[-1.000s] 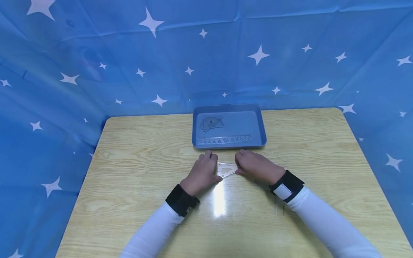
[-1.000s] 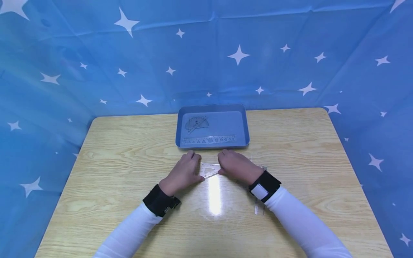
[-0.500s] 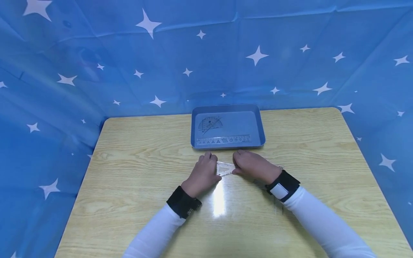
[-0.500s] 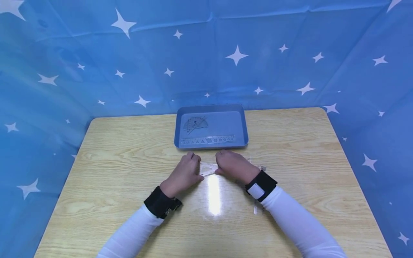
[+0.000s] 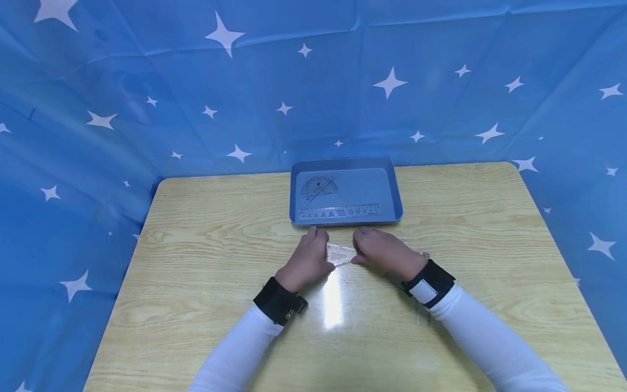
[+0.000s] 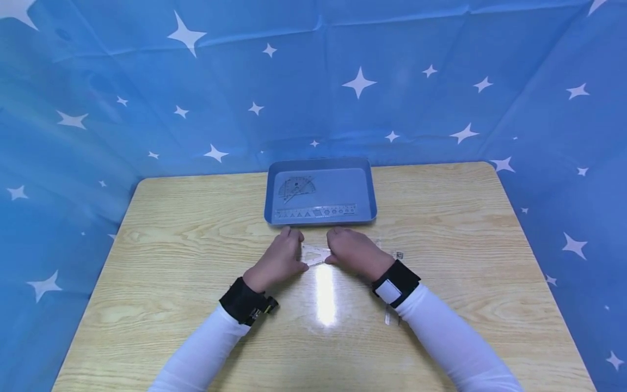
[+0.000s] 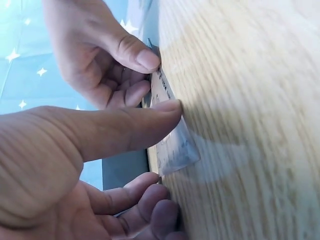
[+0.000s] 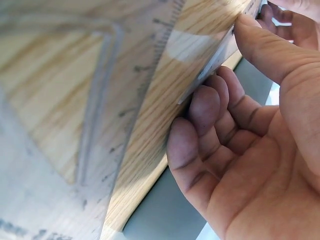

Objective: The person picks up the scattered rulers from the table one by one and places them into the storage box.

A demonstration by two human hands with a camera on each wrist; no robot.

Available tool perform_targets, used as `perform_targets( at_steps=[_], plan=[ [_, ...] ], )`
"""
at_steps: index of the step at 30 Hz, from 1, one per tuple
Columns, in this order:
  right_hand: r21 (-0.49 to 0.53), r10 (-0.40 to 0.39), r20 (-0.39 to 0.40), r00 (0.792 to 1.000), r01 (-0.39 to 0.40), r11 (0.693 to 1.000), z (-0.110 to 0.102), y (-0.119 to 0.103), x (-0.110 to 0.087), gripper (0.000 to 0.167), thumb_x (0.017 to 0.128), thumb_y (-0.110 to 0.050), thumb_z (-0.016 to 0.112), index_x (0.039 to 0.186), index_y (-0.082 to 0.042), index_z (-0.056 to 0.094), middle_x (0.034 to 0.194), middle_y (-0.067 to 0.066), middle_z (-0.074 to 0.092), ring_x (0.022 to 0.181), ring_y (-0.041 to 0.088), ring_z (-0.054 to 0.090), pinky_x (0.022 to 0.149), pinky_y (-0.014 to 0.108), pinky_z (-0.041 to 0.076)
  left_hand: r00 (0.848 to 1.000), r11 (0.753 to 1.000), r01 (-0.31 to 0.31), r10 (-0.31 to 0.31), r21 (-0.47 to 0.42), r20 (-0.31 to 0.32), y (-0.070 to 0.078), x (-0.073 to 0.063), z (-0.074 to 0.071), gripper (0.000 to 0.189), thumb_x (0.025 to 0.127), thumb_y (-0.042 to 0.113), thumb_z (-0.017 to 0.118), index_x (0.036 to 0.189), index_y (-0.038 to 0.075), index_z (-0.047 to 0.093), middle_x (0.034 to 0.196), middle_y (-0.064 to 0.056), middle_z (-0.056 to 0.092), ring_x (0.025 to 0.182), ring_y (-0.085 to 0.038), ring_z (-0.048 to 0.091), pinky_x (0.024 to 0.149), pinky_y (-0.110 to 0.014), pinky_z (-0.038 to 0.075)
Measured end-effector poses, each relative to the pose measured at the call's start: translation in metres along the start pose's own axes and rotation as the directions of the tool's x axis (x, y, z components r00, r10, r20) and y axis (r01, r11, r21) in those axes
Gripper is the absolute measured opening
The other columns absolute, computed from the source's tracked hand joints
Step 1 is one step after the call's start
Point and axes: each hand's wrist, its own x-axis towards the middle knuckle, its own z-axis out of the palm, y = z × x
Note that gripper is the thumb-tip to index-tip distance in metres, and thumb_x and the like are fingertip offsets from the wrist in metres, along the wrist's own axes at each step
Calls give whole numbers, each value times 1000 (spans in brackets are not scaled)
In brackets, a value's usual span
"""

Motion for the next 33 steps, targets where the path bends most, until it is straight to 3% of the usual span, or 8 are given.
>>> perform_targets(
  at_steps=[6,11,15,19,24,29,33],
  plan=[
    [3,9,-23,1000,-9,1000,1,0,-1,30,90,-30,80,90,-8,59,83,1,57,76,15,58,70,33,54,999,998,16,-13,62,-46,4,-4,3,35,80,11,87,99,0,61,107,-15,54,96,-33,57,79,-44,53],
    [18,7,-3,1000,-7,1000,0,0,-1,30,91,-30,79,90,-8,59,83,1,57,75,14,58,69,33,53,998,996,38,-33,85,-52,3,-3,2,37,77,13,88,96,2,59,104,-15,56,92,-32,59,72,-45,53],
    [24,13,1,1000,-13,1000,1,0,0,30,90,-30,80,90,-9,58,83,0,57,75,13,57,69,32,53,999,998,44,-43,36,-23,0,0,1,40,74,12,91,94,4,58,106,-14,56,93,-28,55,75,-42,51],
    [23,8,-7,1000,-8,1000,3,1,0,30,90,-30,80,90,-9,59,84,0,56,77,13,57,70,32,53,998,998,60,-60,-14,-4,-2,1,1,46,72,12,92,103,2,58,110,-13,55,100,-27,53,85,-41,51],
    [17,-7,-10,1000,7,1000,3,1,1,30,91,-30,80,91,-8,60,85,1,56,79,14,56,72,32,53,997,996,70,-71,-63,-9,-2,0,1,53,74,8,90,112,2,54,109,-12,54,100,-26,53,85,-40,51],
    [30,-9,-10,1000,9,999,2,0,2,30,90,-29,80,92,-8,59,85,1,56,79,14,56,73,33,53,998,991,22,-28,-131,-49,-1,-3,1,44,84,2,77,120,5,51,104,-11,57,93,-25,57,80,-40,51],
    [61,-19,-37,999,21,998,2,-2,1,29,91,-25,80,92,-9,56,82,-1,56,75,13,55,71,32,51,994,985,-48,31,-164,-102,-4,-4,0,30,89,-4,68,115,6,56,93,-6,56,87,-20,54,72,-34,48]
  ],
)
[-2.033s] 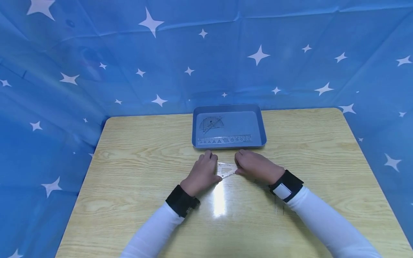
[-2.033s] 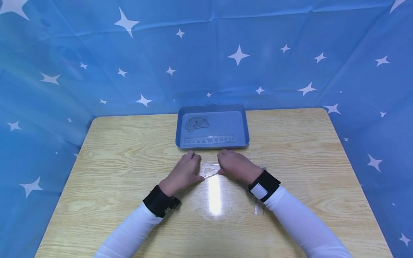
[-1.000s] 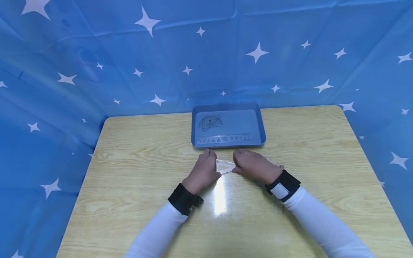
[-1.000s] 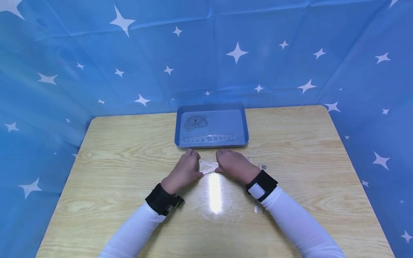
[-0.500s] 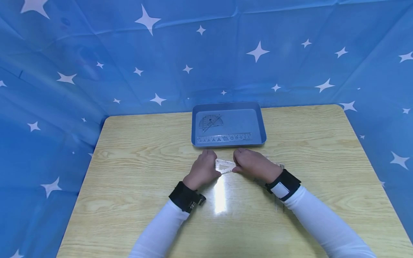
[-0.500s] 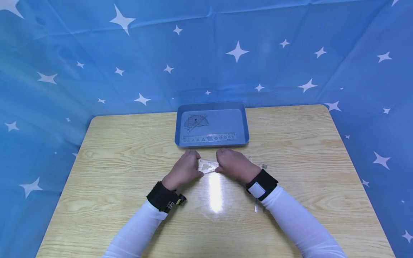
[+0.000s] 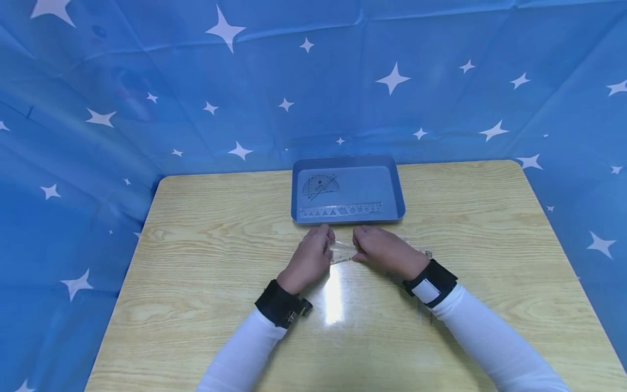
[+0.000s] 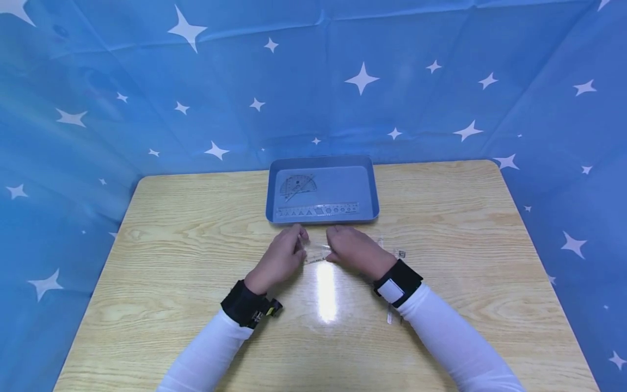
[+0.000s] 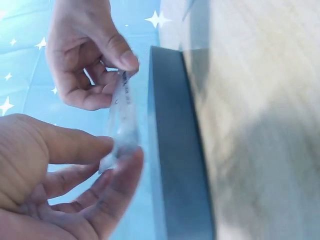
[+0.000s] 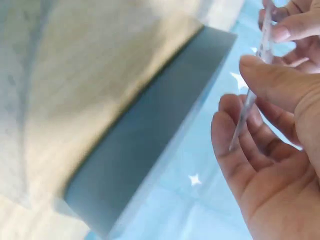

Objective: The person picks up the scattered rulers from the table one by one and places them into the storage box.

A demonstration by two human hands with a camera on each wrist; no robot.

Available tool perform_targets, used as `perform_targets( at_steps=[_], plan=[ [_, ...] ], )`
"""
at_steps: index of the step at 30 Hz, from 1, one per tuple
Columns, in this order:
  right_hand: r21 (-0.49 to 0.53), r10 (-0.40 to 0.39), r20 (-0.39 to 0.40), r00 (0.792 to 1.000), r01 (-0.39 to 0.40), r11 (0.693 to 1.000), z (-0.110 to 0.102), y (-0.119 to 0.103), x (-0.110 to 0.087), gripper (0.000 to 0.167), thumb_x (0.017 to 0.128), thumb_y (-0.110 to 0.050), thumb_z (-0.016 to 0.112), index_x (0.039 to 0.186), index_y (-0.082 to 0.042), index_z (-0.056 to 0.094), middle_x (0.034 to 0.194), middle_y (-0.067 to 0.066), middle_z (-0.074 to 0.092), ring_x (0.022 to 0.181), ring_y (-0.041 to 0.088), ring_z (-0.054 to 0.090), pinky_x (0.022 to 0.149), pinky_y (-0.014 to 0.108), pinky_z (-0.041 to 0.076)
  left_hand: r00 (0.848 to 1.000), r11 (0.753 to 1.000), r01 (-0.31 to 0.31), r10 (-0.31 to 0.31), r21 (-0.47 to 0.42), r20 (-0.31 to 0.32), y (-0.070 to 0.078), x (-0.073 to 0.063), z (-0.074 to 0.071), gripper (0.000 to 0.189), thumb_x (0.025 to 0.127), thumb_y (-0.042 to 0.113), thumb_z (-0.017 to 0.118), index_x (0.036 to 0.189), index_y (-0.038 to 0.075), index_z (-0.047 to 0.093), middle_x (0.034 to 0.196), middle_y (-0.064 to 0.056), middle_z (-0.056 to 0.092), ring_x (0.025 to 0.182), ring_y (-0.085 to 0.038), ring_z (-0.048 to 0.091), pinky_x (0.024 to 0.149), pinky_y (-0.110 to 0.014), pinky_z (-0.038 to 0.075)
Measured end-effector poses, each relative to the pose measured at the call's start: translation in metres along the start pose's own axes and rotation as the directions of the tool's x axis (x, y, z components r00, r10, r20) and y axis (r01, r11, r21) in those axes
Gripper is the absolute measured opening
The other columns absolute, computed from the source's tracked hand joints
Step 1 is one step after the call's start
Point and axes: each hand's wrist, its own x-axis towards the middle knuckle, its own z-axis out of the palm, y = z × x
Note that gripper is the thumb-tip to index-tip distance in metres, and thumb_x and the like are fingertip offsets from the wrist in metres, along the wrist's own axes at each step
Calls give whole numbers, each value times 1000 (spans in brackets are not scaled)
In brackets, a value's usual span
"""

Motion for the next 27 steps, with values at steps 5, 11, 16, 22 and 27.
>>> perform_targets(
  at_steps=[5,11,16,22,27],
  plan=[
    [45,-28,-41,999,30,999,-5,-4,-3,32,90,-16,81,101,-7,53,87,0,54,77,13,52,71,33,50,999,998,-37,35,-46,-38,-1,-3,-7,24,92,-6,66,112,4,60,93,-5,56,87,-18,53,72,-31,48],
    [-16,-117,-159,980,116,993,-25,-12,-6,33,90,-7,80,114,-3,58,104,8,63,92,19,64,79,35,56,989,993,-87,77,-76,-127,4,-8,-25,26,94,-4,67,119,2,63,109,-11,58,96,-25,58,80,-36,51],
    [-111,-163,-244,956,139,984,-44,-10,0,32,91,-7,79,117,-4,61,109,10,64,99,22,68,84,34,59,968,983,-168,151,-69,-199,12,-5,-39,34,93,-3,70,126,0,64,121,-12,58,79,-16,58,70,-28,52],
    [-182,-183,-278,943,135,974,-62,-4,15,32,90,-8,80,118,-3,63,109,11,64,94,21,68,80,32,59,958,976,-219,218,18,-187,17,8,-52,49,90,3,78,135,-2,61,133,-13,55,83,-16,60,71,-28,55],
    [-181,-125,-262,957,79,980,-74,-3,31,31,90,-10,80,117,-4,65,108,11,65,94,22,68,77,34,60,962,965,-219,239,146,-130,20,22,-60,64,87,8,83,143,-4,54,143,-18,49,120,-30,59,98,-41,54]
  ],
)
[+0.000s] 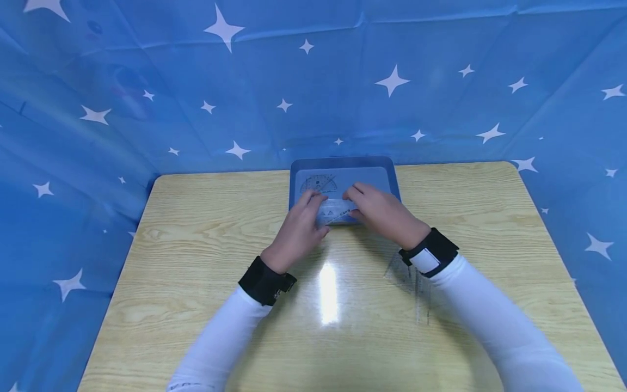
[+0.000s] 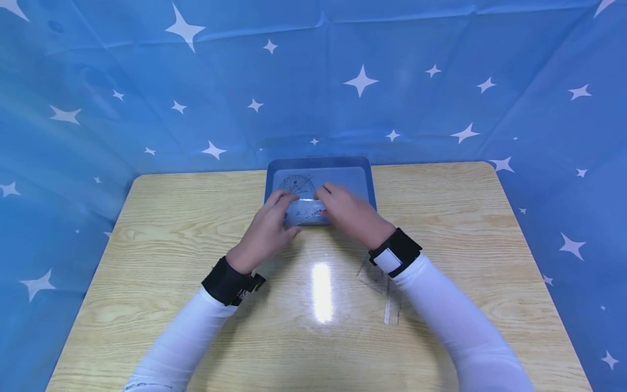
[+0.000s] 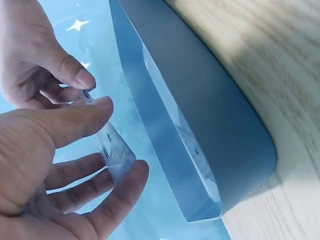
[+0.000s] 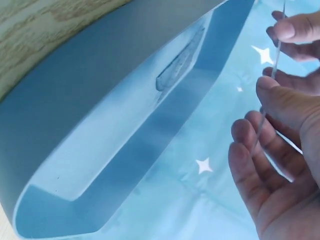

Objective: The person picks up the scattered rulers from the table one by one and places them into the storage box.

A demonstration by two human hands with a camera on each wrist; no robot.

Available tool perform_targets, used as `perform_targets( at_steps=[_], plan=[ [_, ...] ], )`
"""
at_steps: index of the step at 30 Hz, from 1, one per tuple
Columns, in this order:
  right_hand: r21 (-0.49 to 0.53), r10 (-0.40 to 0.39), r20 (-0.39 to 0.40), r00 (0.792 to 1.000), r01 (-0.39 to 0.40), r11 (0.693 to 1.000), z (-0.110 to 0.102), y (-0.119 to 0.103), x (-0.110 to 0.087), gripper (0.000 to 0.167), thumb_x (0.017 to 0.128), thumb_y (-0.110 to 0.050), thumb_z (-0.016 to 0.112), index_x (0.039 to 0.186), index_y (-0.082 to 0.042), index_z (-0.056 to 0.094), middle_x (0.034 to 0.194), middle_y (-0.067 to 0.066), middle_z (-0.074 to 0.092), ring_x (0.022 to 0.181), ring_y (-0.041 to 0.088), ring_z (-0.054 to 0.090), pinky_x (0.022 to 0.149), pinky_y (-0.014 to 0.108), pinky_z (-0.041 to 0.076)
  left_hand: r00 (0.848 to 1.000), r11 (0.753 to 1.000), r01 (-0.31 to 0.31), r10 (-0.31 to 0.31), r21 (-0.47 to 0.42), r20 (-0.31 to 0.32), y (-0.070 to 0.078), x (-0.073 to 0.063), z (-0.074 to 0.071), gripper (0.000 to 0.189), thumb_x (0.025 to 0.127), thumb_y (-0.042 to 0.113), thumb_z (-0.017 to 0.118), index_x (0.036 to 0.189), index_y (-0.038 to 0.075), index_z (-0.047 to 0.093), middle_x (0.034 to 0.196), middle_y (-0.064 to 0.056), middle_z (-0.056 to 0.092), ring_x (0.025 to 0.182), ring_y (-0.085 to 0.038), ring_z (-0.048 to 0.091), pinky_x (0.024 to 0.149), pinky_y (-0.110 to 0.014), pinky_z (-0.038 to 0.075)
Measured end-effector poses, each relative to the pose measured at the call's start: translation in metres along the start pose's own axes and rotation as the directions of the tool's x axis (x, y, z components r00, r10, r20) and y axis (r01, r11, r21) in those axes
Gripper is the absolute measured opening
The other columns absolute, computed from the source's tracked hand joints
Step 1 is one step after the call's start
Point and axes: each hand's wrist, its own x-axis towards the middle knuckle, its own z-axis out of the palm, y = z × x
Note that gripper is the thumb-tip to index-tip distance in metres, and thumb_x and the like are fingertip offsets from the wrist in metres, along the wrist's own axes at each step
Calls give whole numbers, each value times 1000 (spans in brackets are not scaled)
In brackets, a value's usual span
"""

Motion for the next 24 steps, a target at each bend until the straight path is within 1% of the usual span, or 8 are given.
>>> perform_targets(
  at_steps=[1,4,7,11,16,20,22,24],
  plan=[
    [3,9,6,1000,-9,1000,-1,1,3,31,91,-11,80,117,-4,66,108,11,66,94,23,68,78,35,60,1000,1000,1,-2,20,10,-1,3,-1,65,88,7,82,144,-4,52,144,-19,48,126,-32,57,102,-42,52],
    [16,21,24,999,-21,1000,0,4,13,30,91,-11,79,118,-5,66,109,10,66,96,23,68,80,35,59,999,997,24,-26,68,26,-4,12,-3,62,90,4,78,145,-4,51,143,-20,48,127,-35,56,105,-45,50],
    [18,17,29,999,-17,1000,1,7,22,29,93,-11,78,119,-6,67,110,10,67,98,23,68,83,35,58,999,993,42,-45,110,24,-8,21,-5,58,91,5,77,143,-5,53,138,-20,51,117,-35,59,100,-44,52],
    [18,24,25,999,-24,1000,5,11,31,30,92,-11,78,119,-5,67,112,10,68,101,25,68,85,36,58,999,988,31,-35,153,24,-13,31,-6,56,92,12,79,138,-6,55,134,-22,53,110,-34,62,95,-43,54],
    [-3,21,5,1000,-21,1000,9,16,35,34,92,-11,78,123,-3,66,116,14,67,105,28,66,88,39,58,999,982,22,-30,189,39,-21,43,-6,54,93,17,78,136,-7,56,131,-22,55,109,-32,63,92,-41,56],
    [-23,39,-36,999,-40,999,13,23,31,46,93,-13,79,133,-1,61,132,19,61,124,35,58,103,45,52,998,981,36,-46,189,47,-29,54,-4,54,95,19,77,137,-7,56,130,-21,55,111,-31,61,93,-40,55],
    [-20,51,-51,997,-52,998,14,27,27,50,93,-15,79,136,0,58,139,21,57,134,37,52,111,48,47,996,980,58,-68,190,49,-33,59,-2,54,95,21,77,137,-7,56,130,-21,55,112,-30,61,95,-40,55],
    [-14,60,-58,996,-61,998,14,31,21,51,94,-17,77,137,1,57,143,22,55,140,37,48,115,50,42,994,977,83,-94,196,51,-37,64,0,54,95,21,77,136,-7,56,130,-21,56,112,-30,61,96,-40,56]
  ],
)
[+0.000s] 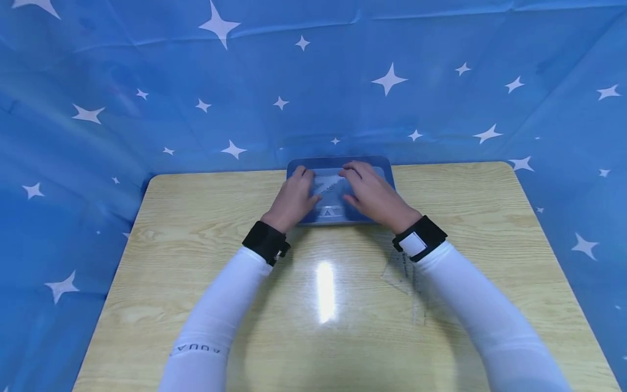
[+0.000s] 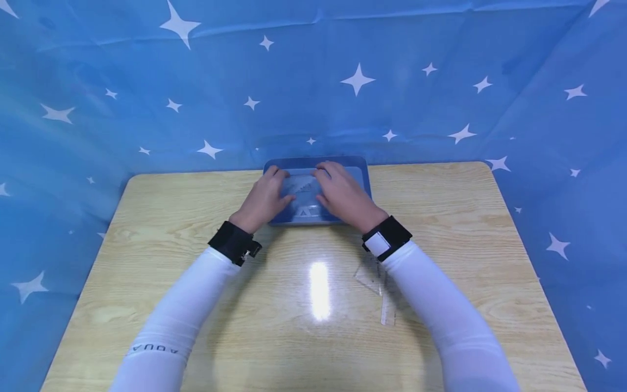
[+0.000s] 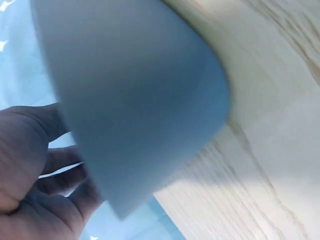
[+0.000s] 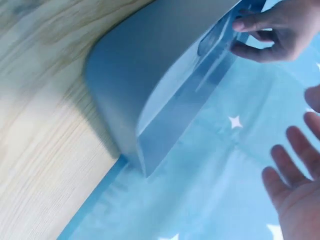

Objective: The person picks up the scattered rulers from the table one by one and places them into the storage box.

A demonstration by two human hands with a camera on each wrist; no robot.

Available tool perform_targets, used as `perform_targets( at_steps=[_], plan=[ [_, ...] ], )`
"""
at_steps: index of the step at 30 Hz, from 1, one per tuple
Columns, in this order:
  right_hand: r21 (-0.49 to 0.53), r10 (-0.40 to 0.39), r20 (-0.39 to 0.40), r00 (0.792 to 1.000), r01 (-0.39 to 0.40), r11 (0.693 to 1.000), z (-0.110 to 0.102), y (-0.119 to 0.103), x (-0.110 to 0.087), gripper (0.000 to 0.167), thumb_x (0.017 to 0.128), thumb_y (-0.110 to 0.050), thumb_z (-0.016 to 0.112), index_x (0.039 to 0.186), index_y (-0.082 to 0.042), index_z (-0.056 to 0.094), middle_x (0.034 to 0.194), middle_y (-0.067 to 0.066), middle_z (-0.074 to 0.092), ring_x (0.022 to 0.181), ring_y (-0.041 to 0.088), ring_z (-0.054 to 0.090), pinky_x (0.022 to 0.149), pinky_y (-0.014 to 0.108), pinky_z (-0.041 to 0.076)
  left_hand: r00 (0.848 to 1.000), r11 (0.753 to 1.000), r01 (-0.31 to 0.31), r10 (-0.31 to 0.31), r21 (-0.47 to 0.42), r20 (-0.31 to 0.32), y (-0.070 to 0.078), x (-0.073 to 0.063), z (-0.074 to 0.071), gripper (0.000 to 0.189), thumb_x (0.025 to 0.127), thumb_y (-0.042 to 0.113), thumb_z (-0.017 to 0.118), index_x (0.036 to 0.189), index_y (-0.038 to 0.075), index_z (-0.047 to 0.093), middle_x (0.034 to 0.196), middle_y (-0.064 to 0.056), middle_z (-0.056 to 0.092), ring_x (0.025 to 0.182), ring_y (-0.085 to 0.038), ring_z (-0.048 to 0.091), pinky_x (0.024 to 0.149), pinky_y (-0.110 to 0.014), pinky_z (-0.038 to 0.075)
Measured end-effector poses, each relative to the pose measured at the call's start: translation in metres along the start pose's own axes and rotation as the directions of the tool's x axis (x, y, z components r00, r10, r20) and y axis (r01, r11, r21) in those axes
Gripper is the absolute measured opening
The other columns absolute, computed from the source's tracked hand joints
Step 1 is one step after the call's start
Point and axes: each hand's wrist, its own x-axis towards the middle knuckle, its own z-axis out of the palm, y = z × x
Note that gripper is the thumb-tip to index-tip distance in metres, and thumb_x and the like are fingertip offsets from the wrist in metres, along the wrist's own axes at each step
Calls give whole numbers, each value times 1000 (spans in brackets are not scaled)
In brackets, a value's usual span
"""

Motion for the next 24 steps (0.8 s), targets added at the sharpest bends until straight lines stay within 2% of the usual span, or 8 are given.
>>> perform_targets(
  at_steps=[4,7,12,18,21,24],
  plan=[
    [20,7,-19,1000,-7,1000,-4,5,-9,49,95,-19,76,136,1,58,143,22,55,140,38,47,118,51,39,999,999,35,-36,33,22,-7,8,4,53,95,20,77,134,-9,57,130,-22,56,110,-31,63,95,-40,56],
    [32,-11,-47,999,12,999,-8,10,-16,49,95,-17,76,136,2,58,142,22,54,139,39,47,117,51,39,999,998,25,-28,63,39,-11,16,8,49,96,19,75,131,-11,58,128,-24,56,107,-32,63,93,-40,55],
    [52,-83,-96,992,89,995,-15,18,-29,46,94,-12,76,134,2,58,141,22,56,136,38,50,114,51,42,997,992,26,-34,120,66,-15,28,16,42,98,19,73,125,-11,62,122,-24,60,105,-32,65,93,-40,56],
    [64,-96,-152,984,107,992,-24,26,-50,44,93,-5,74,133,2,59,134,21,60,128,38,55,109,53,45,994,984,14,-33,176,105,-18,35,22,35,98,21,73,120,-7,68,119,-23,64,109,-33,66,95,-41,56],
    [48,-156,-167,974,166,985,-22,26,-62,38,91,-1,73,127,4,62,126,20,63,120,36,60,102,50,51,992,977,25,-51,214,119,-19,37,25,34,99,23,72,121,-3,69,120,-21,65,111,-34,66,97,-43,56],
    [36,-255,-162,953,264,964,-16,25,-74,28,88,3,72,116,2,67,115,16,66,107,31,64,90,43,56,989,969,36,-69,243,129,-20,38,27,36,99,25,72,123,-2,69,123,-20,65,115,-34,64,102,-44,53]
  ],
)
